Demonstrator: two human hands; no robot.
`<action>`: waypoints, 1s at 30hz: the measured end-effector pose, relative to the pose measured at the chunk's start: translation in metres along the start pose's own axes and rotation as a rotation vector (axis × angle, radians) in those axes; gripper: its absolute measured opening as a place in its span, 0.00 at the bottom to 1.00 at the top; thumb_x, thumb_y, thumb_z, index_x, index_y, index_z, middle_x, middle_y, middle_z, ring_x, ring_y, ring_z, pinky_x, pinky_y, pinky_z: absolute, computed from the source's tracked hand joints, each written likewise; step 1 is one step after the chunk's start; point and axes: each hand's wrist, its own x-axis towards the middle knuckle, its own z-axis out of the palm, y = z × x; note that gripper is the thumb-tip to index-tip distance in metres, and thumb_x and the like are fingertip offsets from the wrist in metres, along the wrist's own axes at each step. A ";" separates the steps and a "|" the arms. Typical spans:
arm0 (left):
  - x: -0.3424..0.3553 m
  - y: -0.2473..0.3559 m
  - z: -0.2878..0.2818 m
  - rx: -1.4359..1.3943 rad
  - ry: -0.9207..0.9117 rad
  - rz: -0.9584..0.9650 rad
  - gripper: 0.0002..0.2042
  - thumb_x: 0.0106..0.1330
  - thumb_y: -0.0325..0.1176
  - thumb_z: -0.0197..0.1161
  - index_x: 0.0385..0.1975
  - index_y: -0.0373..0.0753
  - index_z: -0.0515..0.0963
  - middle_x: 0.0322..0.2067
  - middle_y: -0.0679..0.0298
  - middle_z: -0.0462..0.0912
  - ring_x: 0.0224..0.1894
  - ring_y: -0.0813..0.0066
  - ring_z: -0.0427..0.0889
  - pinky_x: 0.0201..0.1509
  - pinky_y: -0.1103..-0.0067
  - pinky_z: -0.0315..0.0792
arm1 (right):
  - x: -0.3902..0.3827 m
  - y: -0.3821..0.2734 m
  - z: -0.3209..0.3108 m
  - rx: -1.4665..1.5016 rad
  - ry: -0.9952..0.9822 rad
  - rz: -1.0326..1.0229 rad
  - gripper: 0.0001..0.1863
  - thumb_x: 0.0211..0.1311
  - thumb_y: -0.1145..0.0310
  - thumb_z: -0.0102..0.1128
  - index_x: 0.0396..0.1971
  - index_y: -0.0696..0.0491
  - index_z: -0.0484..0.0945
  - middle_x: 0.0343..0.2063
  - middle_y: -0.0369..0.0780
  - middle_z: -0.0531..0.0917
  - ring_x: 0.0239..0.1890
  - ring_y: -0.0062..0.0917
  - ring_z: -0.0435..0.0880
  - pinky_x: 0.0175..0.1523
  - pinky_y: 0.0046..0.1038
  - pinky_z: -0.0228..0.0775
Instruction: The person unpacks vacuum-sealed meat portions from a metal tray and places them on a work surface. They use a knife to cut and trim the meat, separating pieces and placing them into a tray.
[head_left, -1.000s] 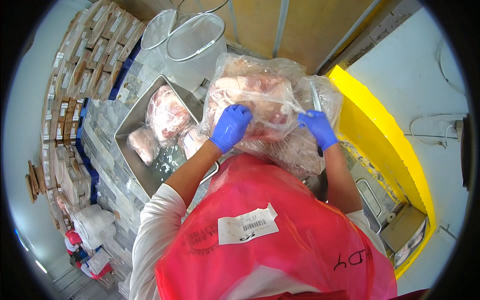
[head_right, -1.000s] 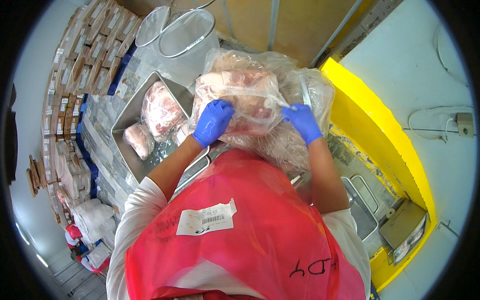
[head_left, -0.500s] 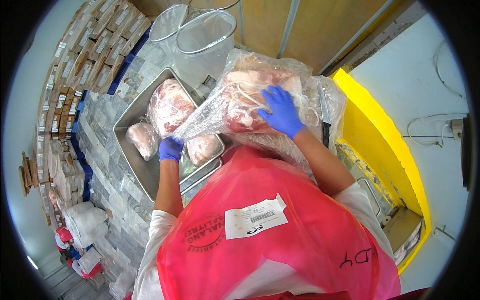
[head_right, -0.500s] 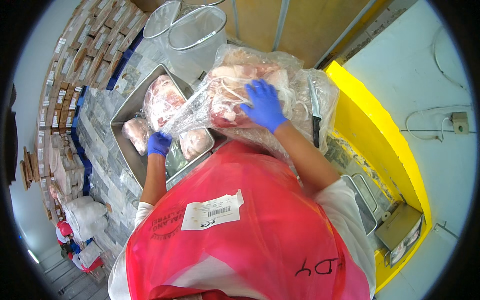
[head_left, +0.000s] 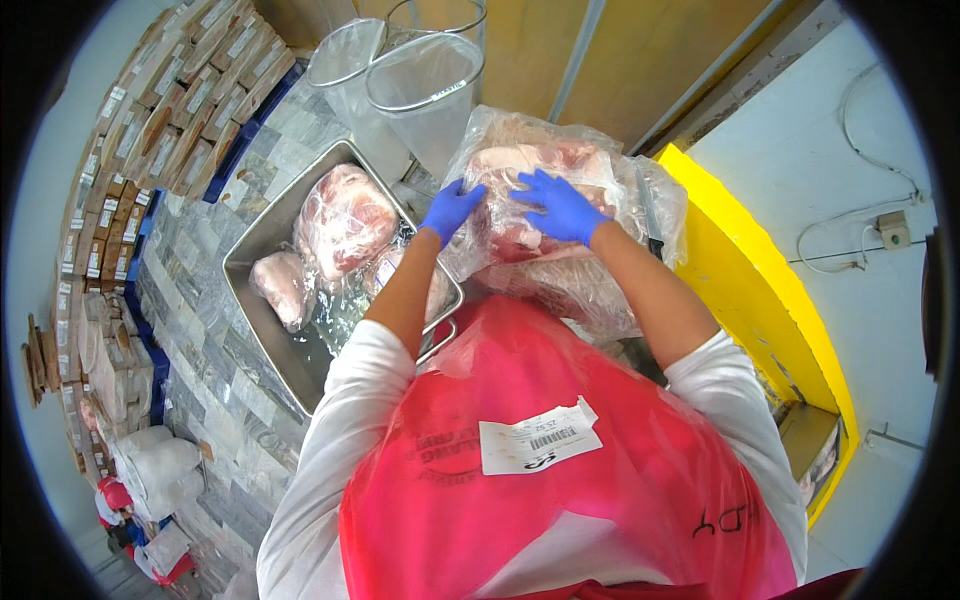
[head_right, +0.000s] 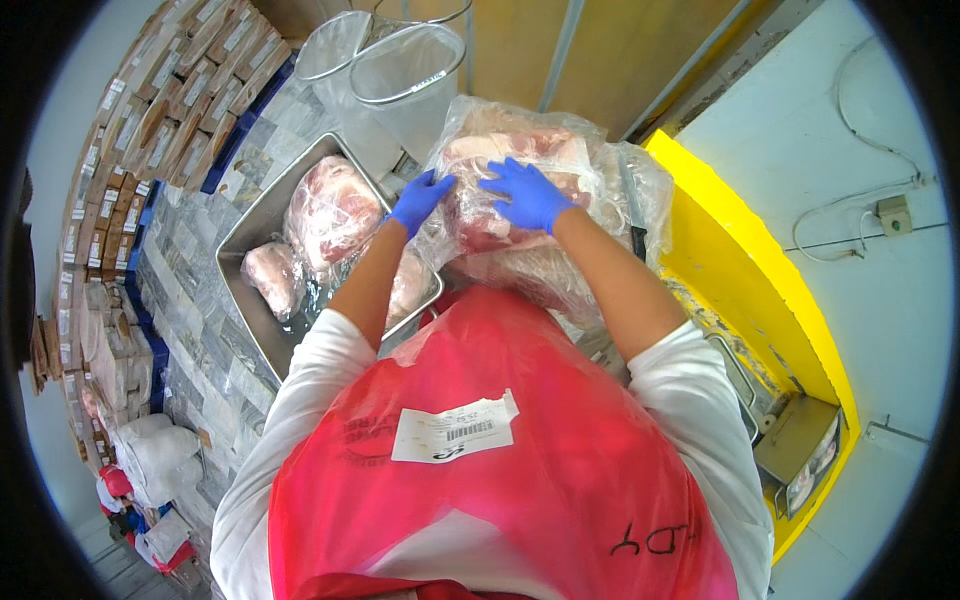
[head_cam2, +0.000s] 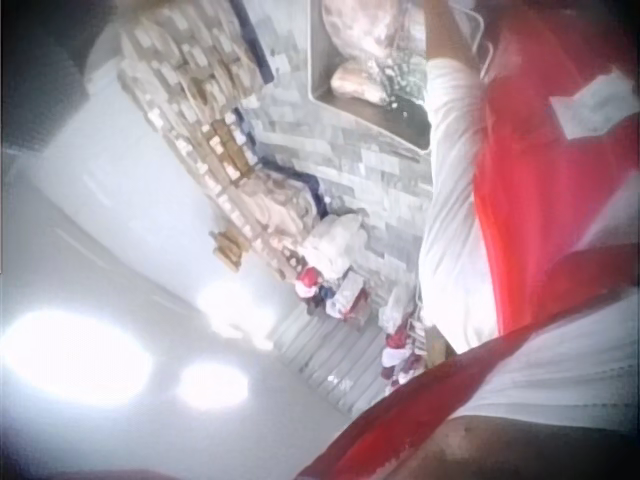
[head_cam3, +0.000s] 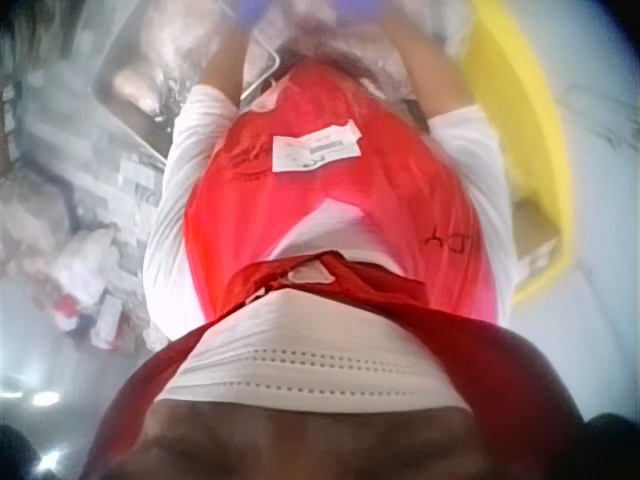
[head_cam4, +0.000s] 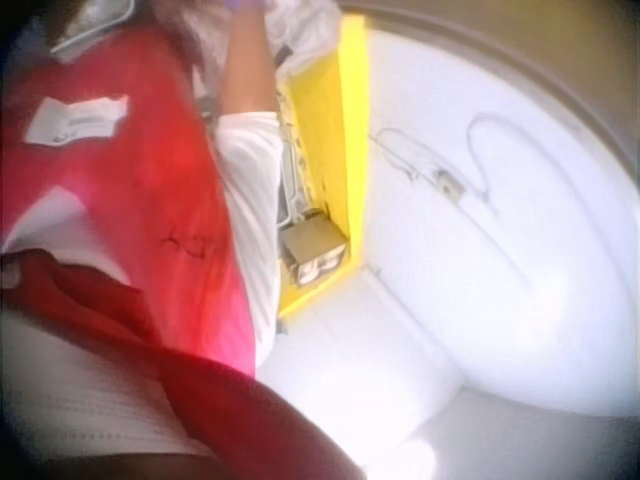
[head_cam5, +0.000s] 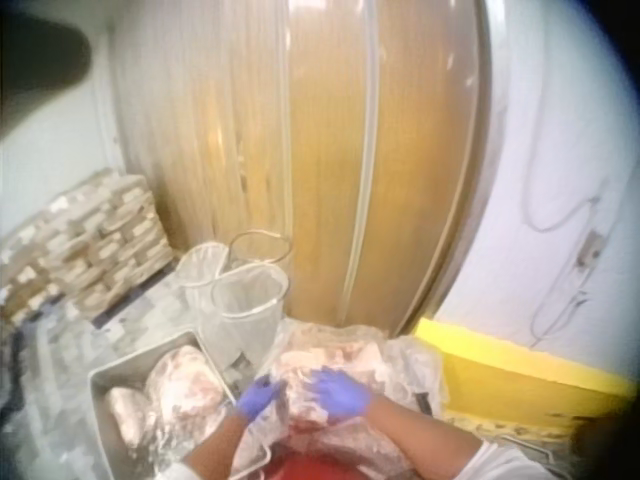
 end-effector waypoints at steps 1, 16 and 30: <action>0.010 0.007 0.006 0.077 0.028 -0.038 0.32 0.62 0.52 0.66 0.55 0.28 0.76 0.56 0.46 0.79 0.58 0.57 0.78 0.61 0.68 0.71 | -0.006 -0.010 -0.001 0.041 0.000 0.031 0.27 0.65 0.61 0.57 0.65 0.41 0.72 0.72 0.43 0.62 0.74 0.44 0.56 0.75 0.52 0.46; -0.049 0.049 -0.018 -0.938 -0.404 -0.434 0.08 0.69 0.37 0.61 0.42 0.42 0.81 0.27 0.70 0.77 0.23 0.77 0.71 0.22 0.78 0.64 | -0.037 -0.018 0.002 0.644 0.254 0.453 0.15 0.64 0.60 0.64 0.41 0.56 0.86 0.39 0.43 0.88 0.42 0.30 0.88 0.52 0.27 0.77; -0.047 0.057 -0.024 -1.048 -0.187 -0.363 0.12 0.70 0.40 0.62 0.49 0.47 0.81 0.25 0.74 0.74 0.21 0.83 0.68 0.20 0.84 0.59 | -0.039 -0.003 0.013 -0.009 0.220 0.278 0.34 0.62 0.48 0.62 0.65 0.49 0.71 0.68 0.46 0.67 0.73 0.40 0.61 0.74 0.34 0.54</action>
